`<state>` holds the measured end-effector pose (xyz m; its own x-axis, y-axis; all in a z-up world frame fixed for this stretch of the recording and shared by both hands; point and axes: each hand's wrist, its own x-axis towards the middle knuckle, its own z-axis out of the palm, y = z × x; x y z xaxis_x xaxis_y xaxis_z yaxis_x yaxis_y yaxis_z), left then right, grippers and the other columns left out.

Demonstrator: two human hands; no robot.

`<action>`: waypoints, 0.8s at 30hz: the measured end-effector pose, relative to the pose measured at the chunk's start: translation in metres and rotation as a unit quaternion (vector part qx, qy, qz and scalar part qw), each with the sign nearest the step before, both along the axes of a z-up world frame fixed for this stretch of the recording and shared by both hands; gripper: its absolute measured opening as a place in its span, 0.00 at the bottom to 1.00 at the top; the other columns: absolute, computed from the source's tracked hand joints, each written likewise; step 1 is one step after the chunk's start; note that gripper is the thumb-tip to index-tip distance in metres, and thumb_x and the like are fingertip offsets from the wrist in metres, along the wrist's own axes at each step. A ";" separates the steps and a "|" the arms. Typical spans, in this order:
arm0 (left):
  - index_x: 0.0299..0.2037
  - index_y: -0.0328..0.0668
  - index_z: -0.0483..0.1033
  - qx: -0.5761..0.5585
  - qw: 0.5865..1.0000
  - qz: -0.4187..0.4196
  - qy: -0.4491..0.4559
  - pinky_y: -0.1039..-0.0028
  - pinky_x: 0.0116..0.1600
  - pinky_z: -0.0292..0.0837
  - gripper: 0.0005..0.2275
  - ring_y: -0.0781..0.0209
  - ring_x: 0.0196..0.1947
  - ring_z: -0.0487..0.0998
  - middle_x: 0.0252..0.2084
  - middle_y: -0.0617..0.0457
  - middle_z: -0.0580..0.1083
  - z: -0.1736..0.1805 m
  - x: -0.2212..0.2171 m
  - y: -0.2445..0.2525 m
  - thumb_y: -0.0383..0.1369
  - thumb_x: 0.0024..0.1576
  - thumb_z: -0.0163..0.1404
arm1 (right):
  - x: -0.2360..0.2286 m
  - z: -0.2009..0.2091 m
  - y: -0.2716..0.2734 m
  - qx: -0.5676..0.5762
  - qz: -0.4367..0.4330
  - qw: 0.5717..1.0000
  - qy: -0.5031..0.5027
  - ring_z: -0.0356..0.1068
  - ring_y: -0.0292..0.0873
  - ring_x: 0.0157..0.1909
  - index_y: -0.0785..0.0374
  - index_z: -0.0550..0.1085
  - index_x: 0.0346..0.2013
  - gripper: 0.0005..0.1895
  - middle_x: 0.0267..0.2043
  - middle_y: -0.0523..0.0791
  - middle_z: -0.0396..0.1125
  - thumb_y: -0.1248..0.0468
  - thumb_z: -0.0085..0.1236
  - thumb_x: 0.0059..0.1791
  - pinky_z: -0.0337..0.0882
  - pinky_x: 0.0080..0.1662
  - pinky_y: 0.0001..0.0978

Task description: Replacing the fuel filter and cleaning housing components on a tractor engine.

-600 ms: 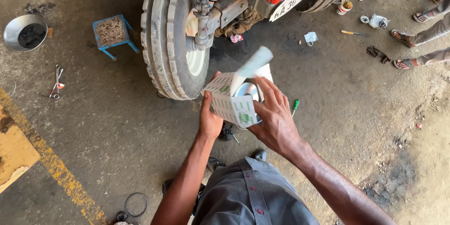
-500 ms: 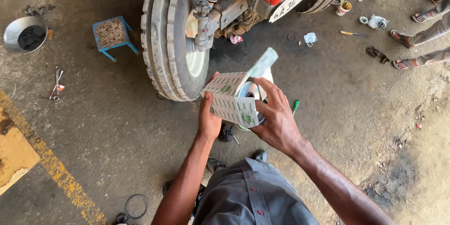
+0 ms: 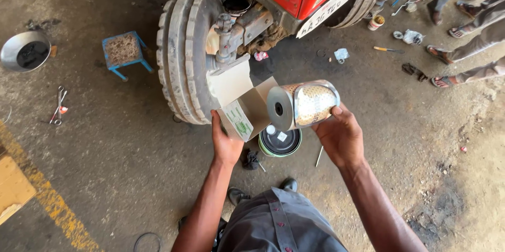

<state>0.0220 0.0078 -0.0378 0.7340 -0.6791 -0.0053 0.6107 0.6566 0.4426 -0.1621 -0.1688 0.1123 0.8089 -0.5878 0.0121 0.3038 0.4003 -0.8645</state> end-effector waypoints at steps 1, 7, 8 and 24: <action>0.73 0.46 0.58 -0.002 1.000 -0.004 -0.002 0.59 0.71 0.57 0.31 0.58 0.69 0.63 0.70 0.55 0.64 0.001 -0.001 -0.001 0.57 0.65 0.36 | -0.001 -0.006 -0.002 -0.002 -0.004 1.000 -0.002 0.67 0.46 0.60 0.65 0.69 0.63 0.35 0.61 0.50 0.67 0.49 0.60 0.46 0.68 0.61 0.44; 0.73 0.47 0.57 0.010 0.998 -0.060 -0.006 0.59 0.70 0.58 0.31 0.56 0.69 0.63 0.70 0.53 0.62 0.002 -0.004 -0.013 0.57 0.65 0.34 | 0.000 0.003 -0.003 0.109 -0.023 0.992 -0.058 0.67 0.46 0.62 0.64 0.69 0.61 0.31 0.62 0.50 0.67 0.51 0.59 0.47 0.68 0.62 0.49; 0.72 0.47 0.57 0.010 0.997 -0.076 0.001 0.58 0.69 0.60 0.31 0.56 0.68 0.65 0.70 0.52 0.63 0.008 -0.004 -0.015 0.57 0.65 0.33 | -0.001 0.006 -0.006 0.148 -0.022 0.986 -0.070 0.68 0.46 0.62 0.62 0.69 0.61 0.30 0.63 0.48 0.67 0.51 0.57 0.48 0.68 0.62 0.48; 0.62 0.45 0.69 0.398 0.894 -0.192 -0.066 0.51 0.49 0.79 0.32 0.41 0.59 0.76 0.59 0.41 0.73 -0.067 -0.023 -0.129 0.58 0.54 0.49 | -0.071 0.010 -0.037 0.142 -0.164 0.967 -0.131 0.64 0.48 0.69 0.53 0.66 0.63 0.31 0.66 0.44 0.64 0.46 0.59 0.49 0.66 0.66 0.55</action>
